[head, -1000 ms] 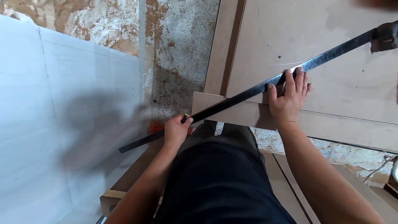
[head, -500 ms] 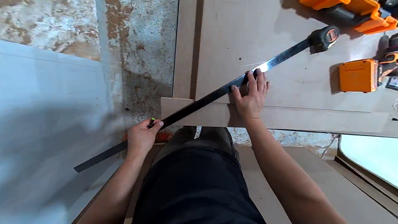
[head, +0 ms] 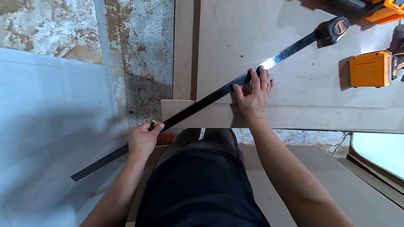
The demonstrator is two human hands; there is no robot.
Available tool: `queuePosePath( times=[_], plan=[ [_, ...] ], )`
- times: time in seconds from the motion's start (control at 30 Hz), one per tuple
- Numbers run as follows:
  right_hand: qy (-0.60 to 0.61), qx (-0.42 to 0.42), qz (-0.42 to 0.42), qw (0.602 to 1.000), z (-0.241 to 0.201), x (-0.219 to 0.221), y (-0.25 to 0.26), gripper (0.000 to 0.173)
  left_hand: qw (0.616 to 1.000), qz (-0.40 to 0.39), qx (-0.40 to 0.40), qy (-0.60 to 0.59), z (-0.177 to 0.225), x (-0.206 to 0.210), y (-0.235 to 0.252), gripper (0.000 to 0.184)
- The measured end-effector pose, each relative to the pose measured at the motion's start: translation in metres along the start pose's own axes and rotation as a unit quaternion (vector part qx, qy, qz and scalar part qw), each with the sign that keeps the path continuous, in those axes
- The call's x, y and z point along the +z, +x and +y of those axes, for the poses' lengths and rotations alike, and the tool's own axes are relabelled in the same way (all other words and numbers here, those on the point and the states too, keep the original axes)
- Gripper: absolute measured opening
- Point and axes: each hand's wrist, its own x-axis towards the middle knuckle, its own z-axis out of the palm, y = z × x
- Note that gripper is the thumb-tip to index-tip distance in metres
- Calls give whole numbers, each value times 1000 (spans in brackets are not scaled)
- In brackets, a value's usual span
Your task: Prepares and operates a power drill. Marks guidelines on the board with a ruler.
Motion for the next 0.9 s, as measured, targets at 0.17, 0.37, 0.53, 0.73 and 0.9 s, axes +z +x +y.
queuePosePath(
  times=[0.17,0.37,0.53,0.73,0.9],
  plan=[
    [-3,2,14,1000,1,1,0,90,1000,-3,10,19,-5,2,3,13],
    [-29,9,-12,999,1,1,1,90,1000,-1,15,10,-6,4,2,14],
    [-44,27,-46,998,-1,1,5,89,1000,8,8,15,-5,4,0,14],
    [-37,36,-59,997,-2,0,6,88,1000,14,8,21,-3,5,-1,14],
    [-45,30,-61,997,-3,1,6,88,1000,18,7,13,-6,6,1,12]
  ],
)
